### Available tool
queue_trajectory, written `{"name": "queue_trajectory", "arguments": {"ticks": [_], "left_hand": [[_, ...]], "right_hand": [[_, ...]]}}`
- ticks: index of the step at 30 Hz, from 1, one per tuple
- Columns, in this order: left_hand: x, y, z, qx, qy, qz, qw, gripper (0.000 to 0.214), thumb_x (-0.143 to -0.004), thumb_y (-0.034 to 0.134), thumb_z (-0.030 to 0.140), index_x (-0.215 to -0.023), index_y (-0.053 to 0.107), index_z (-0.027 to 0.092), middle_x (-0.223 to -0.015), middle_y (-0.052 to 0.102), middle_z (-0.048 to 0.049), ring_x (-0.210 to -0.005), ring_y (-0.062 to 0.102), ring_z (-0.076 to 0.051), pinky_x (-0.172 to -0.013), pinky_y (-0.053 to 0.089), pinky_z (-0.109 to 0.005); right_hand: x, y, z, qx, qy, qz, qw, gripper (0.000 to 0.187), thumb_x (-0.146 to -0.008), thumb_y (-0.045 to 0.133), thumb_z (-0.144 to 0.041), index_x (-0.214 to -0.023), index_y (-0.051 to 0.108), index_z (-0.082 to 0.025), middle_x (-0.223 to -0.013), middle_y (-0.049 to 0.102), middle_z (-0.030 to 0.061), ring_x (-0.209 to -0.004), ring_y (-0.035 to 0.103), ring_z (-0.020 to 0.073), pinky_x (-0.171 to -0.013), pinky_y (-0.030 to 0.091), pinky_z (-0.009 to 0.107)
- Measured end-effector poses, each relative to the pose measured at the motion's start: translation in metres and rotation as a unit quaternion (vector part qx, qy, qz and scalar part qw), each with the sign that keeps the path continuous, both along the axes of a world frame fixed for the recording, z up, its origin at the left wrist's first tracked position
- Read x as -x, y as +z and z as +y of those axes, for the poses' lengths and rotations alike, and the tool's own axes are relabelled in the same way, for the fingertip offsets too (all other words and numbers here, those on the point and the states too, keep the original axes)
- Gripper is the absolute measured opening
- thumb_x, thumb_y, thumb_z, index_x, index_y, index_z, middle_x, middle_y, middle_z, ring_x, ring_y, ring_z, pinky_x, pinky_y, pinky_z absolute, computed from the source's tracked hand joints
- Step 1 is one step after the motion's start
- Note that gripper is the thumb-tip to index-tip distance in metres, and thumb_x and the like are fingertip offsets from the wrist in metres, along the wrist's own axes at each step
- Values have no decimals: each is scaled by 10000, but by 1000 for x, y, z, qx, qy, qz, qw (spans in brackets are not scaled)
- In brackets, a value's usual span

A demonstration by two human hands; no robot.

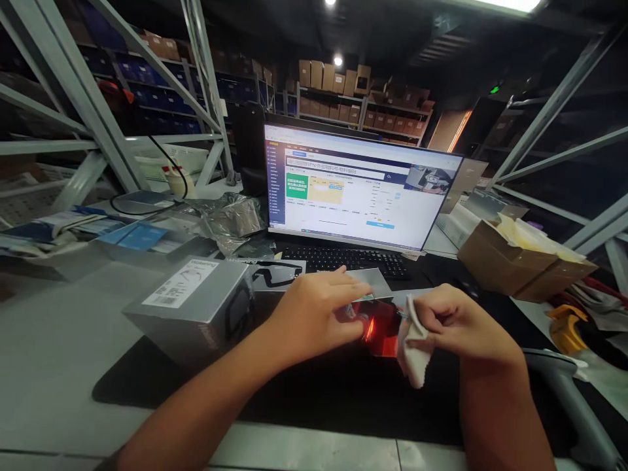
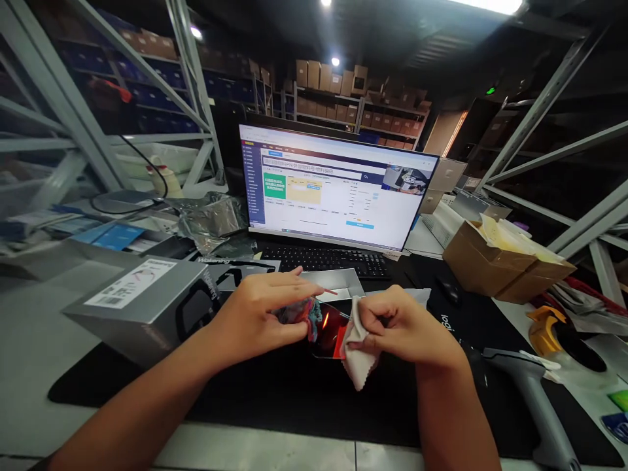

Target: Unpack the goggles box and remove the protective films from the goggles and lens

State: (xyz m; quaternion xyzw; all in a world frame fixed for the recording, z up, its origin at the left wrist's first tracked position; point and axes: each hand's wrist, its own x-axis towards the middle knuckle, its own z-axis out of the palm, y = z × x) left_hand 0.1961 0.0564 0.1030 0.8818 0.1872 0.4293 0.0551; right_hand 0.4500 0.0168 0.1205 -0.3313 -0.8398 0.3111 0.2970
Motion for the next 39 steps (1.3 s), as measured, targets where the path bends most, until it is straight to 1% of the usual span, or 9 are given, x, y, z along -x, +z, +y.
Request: {"name": "queue_trajectory", "arguments": {"ticks": [7, 9, 12, 14, 19, 24, 27, 32, 39], "left_hand": [[-9, -12, -3, -90, 2, 41, 995, 197, -777, 561, 84, -895, 699, 161, -808, 757, -31, -772, 726, -161, -1053, 517, -396], [-6, -10, 0, -80, 2, 23, 997, 200, -782, 586, 114, -930, 702, 181, -860, 772, -29, -798, 734, -162, -1048, 522, -407], [1, -4, 2, -31, -17, -21, 999, 234, -747, 634, 135, -956, 711, 208, -957, 787, -15, -832, 744, -155, -1062, 513, -412], [2, -1, 2, -3, -29, -48, 998, 260, -722, 642, 114, -950, 721, 209, -962, 791, -2, -829, 747, -147, -1074, 506, -402], [0, 1, 4, 26, -6, -87, 996, 292, -686, 672, 103, -938, 754, 223, -897, 798, 20, -789, 751, -162, -1065, 518, -425], [6, 5, 13, 62, 25, -106, 992, 298, -657, 691, 103, -921, 772, 215, -894, 797, 5, -797, 755, -178, -1018, 552, -414], [14, 10, 16, 64, 47, -119, 990, 290, -665, 698, 126, -931, 780, 208, -917, 799, -11, -870, 764, -209, -998, 565, -407], [21, 15, 15, 65, 84, -117, 988, 275, -675, 713, 172, -933, 789, 231, -926, 800, -19, -968, 754, -270, -902, 616, -392], [20, 15, 12, 69, 73, -108, 989, 272, -687, 711, 198, -947, 787, 230, -947, 799, -24, -976, 751, -277, -920, 611, -408]], "right_hand": [[50, -15, -12, -115, -179, -27, 977, 427, -909, 610, -230, -637, 281, -217, -558, 349, -77, -521, 296, 76, -491, 232, 216], [43, -13, -9, -77, -137, -23, 987, 441, -894, 637, -260, -625, 291, -218, -562, 384, -69, -521, 327, 77, -494, 259, 211], [17, -6, -1, 40, -24, 10, 999, 506, -849, 705, -345, -591, 287, -227, -536, 436, -52, -491, 390, 84, -473, 296, 216], [3, -3, 2, 70, 0, 46, 997, 535, -811, 745, -365, -565, 290, -229, -501, 434, -51, -452, 387, 83, -438, 277, 217], [7, -6, 6, 66, -96, 173, 978, 582, -672, 857, -371, -508, 323, -209, -474, 386, -67, -430, 315, 62, -408, 229, 199], [9, -11, 21, 54, -194, 353, 914, 625, -611, 899, -416, -547, 312, -210, -494, 398, -73, -433, 337, 62, -412, 271, 183], [-5, -7, 25, 27, -214, 403, 889, 642, -617, 886, -489, -588, 301, -228, -511, 456, -59, -441, 437, 98, -420, 365, 206], [-23, -3, 17, 29, -214, 425, 879, 620, -622, 869, -552, -638, 335, -237, -668, 654, 14, -616, 653, 197, -472, 471, 243], [-18, -5, 11, 53, -191, 418, 887, 587, -687, 851, -494, -639, 324, -240, -701, 654, 26, -790, 707, 260, -573, 519, 283]]}}
